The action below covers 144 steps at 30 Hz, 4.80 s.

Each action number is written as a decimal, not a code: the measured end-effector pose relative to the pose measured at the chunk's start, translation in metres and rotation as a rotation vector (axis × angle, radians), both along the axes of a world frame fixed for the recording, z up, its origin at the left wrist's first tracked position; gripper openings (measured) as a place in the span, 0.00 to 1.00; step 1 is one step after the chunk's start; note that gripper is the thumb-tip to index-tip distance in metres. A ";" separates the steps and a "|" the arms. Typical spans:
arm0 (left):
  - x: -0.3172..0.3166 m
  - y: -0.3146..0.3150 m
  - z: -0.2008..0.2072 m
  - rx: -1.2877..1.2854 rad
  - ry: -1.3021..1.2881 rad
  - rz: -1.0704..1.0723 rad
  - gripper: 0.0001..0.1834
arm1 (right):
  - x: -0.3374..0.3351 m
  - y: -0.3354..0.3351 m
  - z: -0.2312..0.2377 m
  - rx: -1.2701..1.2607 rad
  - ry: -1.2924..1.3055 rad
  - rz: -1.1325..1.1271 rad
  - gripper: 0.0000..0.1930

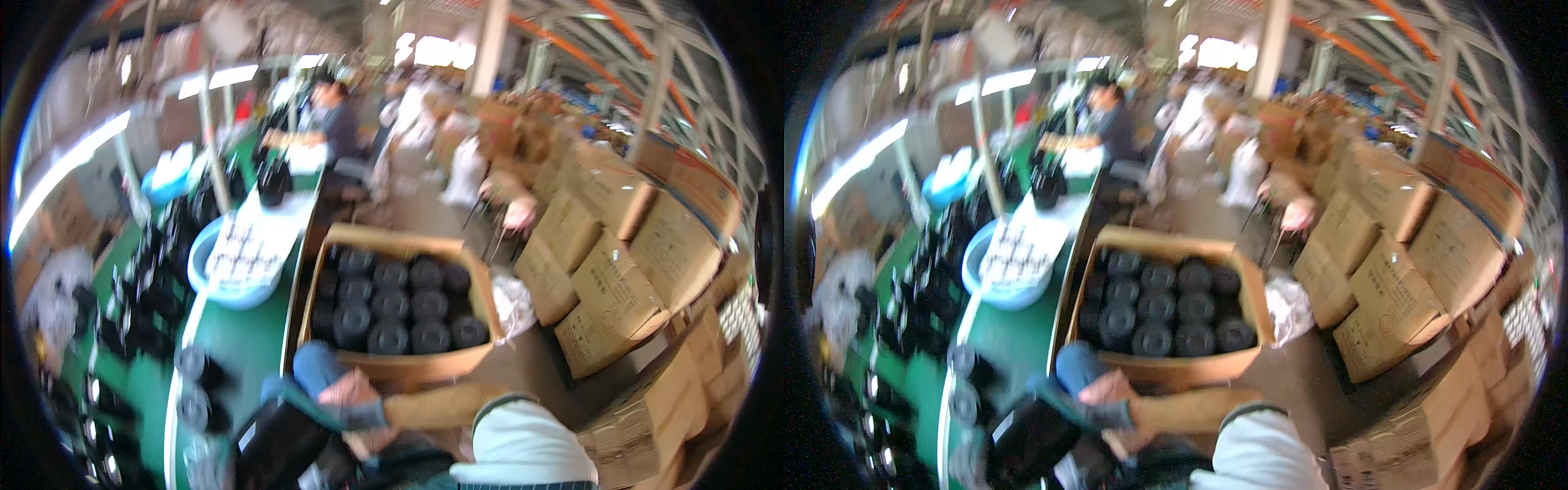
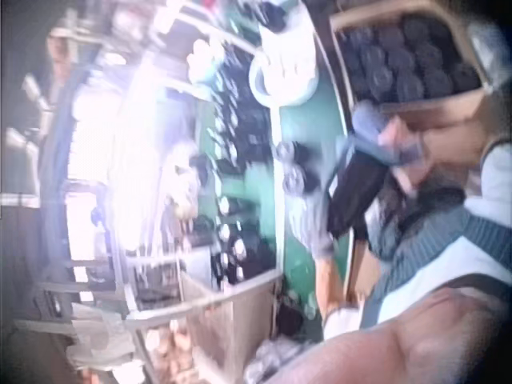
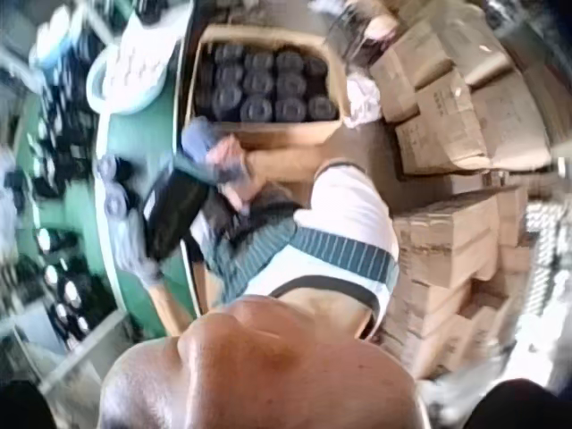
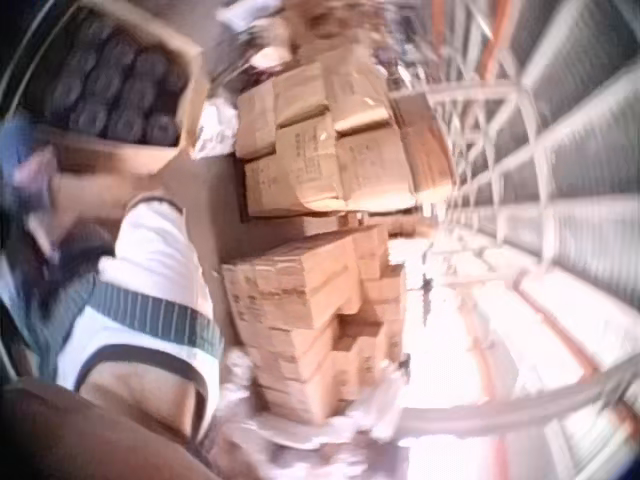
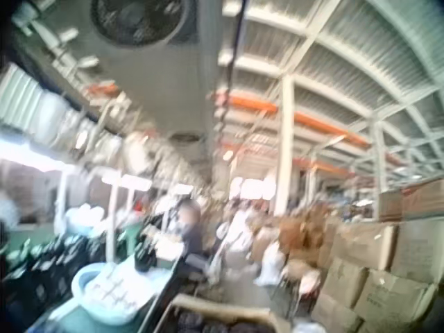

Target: The person sits on the floor and repeatedly assembles black kettles by inserting a metal rod into the base, attaching a lid, and placing the finished unit on the table. The process is repeated for multiple kettles.

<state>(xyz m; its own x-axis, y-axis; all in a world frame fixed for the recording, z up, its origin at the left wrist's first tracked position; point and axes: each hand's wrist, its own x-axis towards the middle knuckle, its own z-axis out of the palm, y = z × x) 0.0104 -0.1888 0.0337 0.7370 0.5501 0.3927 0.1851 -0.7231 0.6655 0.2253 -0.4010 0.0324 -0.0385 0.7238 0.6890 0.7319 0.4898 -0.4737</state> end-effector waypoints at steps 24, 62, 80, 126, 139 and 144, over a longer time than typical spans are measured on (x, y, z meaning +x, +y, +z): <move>-0.063 -0.035 -0.068 -0.815 -0.169 0.081 0.18 | -0.024 -0.011 0.012 -0.142 0.413 0.092 0.37; -0.033 -0.066 0.117 -0.286 0.046 -0.354 0.44 | -0.044 -0.033 -0.104 -0.285 1.521 0.085 0.25; -0.057 -0.062 0.055 -0.377 -0.168 -0.083 0.37 | -0.019 -0.021 -0.014 -0.012 0.514 -0.065 0.21; 0.007 0.434 -0.034 0.553 0.102 0.719 0.33 | 0.006 0.115 -0.107 -0.472 0.201 -0.415 0.44; -0.094 0.341 -0.042 0.545 0.468 0.752 0.25 | -0.009 0.103 -0.093 -0.299 0.193 -0.400 0.40; -0.103 0.218 0.029 0.578 0.405 0.509 0.25 | -0.050 0.158 -0.014 -0.134 0.085 -0.110 0.36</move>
<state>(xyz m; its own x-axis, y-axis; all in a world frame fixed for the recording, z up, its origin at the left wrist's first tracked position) -0.0924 0.0293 0.0622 0.5989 0.6462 0.4730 0.7212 -0.6920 0.0322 0.1750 -0.2432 0.0187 0.1003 0.8057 0.5838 0.7322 0.3375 -0.5915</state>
